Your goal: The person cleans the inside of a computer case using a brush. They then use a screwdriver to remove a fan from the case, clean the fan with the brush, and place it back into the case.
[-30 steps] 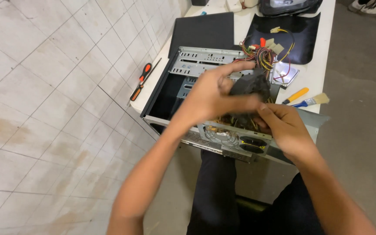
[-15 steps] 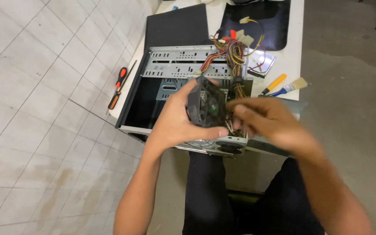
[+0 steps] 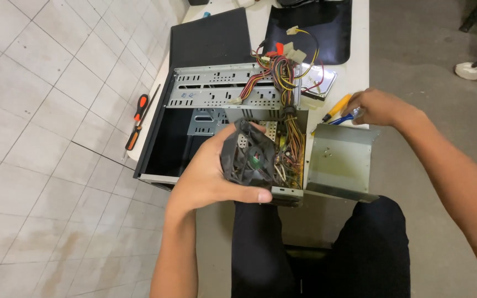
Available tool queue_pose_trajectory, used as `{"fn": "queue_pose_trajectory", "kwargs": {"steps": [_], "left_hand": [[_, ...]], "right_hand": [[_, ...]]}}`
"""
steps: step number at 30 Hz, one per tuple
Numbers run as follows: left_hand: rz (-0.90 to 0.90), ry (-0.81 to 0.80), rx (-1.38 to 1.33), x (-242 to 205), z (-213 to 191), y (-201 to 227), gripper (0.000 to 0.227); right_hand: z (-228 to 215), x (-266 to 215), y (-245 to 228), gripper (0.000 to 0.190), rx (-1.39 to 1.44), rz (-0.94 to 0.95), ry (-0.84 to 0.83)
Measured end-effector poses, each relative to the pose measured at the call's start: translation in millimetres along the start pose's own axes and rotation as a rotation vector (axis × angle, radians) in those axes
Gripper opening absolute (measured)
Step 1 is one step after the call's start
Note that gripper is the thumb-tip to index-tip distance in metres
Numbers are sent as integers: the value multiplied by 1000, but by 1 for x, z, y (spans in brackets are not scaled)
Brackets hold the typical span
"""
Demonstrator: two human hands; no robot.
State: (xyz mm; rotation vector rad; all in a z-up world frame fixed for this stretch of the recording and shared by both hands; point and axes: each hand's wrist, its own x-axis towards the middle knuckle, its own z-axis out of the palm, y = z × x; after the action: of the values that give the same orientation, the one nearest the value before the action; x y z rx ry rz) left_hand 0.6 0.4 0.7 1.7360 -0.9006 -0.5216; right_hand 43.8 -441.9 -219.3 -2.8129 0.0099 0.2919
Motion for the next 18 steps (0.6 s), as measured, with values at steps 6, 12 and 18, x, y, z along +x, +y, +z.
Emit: {"fn": "queue_pose_trajectory", "kwargs": {"steps": [6,12,18], "left_hand": [[-22,-15,-11,-2,-2,4,82],[39,25,37,-9,-2,2,81],[203,164,289,-28,12,-3,84]], "right_hand": [[2,0,1,30,-61,70,7],[-20,-27,12,32,-223,165,30],[-41,-92,5,34,140,435,424]]}}
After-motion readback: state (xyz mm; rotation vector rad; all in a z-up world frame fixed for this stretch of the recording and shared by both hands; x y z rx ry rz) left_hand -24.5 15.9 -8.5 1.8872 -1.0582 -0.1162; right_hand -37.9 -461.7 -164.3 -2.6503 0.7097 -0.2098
